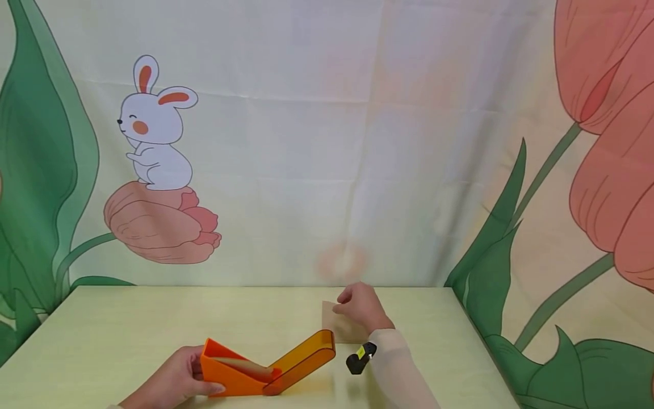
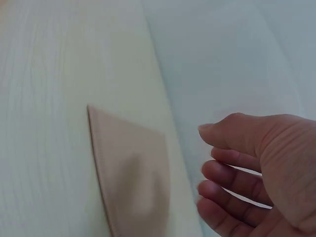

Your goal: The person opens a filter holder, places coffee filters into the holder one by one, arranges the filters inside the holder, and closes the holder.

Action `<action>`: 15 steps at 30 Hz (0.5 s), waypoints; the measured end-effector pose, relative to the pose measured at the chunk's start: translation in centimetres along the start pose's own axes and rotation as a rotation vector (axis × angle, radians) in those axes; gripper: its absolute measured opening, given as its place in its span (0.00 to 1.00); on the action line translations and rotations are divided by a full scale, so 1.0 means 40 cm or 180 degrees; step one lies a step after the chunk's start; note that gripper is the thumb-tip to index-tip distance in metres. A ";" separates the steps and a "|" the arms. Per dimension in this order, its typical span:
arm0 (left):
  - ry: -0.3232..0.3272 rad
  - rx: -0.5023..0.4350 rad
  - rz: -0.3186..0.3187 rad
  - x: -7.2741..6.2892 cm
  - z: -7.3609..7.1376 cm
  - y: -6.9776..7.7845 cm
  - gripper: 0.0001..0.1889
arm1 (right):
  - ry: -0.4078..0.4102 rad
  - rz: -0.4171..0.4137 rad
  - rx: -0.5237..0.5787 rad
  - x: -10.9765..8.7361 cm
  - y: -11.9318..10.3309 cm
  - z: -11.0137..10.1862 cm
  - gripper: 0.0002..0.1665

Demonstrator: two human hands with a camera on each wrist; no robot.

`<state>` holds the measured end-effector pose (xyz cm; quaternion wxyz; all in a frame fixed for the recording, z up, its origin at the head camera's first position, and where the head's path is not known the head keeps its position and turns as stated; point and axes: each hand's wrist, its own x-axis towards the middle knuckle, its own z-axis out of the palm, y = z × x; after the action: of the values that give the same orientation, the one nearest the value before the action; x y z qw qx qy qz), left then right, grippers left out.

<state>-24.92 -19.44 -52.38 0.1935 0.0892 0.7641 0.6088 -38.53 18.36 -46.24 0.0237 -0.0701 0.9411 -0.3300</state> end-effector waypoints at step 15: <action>-0.0009 0.0051 0.0025 0.002 0.000 0.002 0.30 | -0.0139 0.0586 -0.0209 0.042 0.096 0.037 0.23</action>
<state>-25.01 -19.39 -52.33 0.1914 0.0946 0.7684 0.6033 -40.49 20.16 -49.78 0.0721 0.0088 0.9531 -0.2938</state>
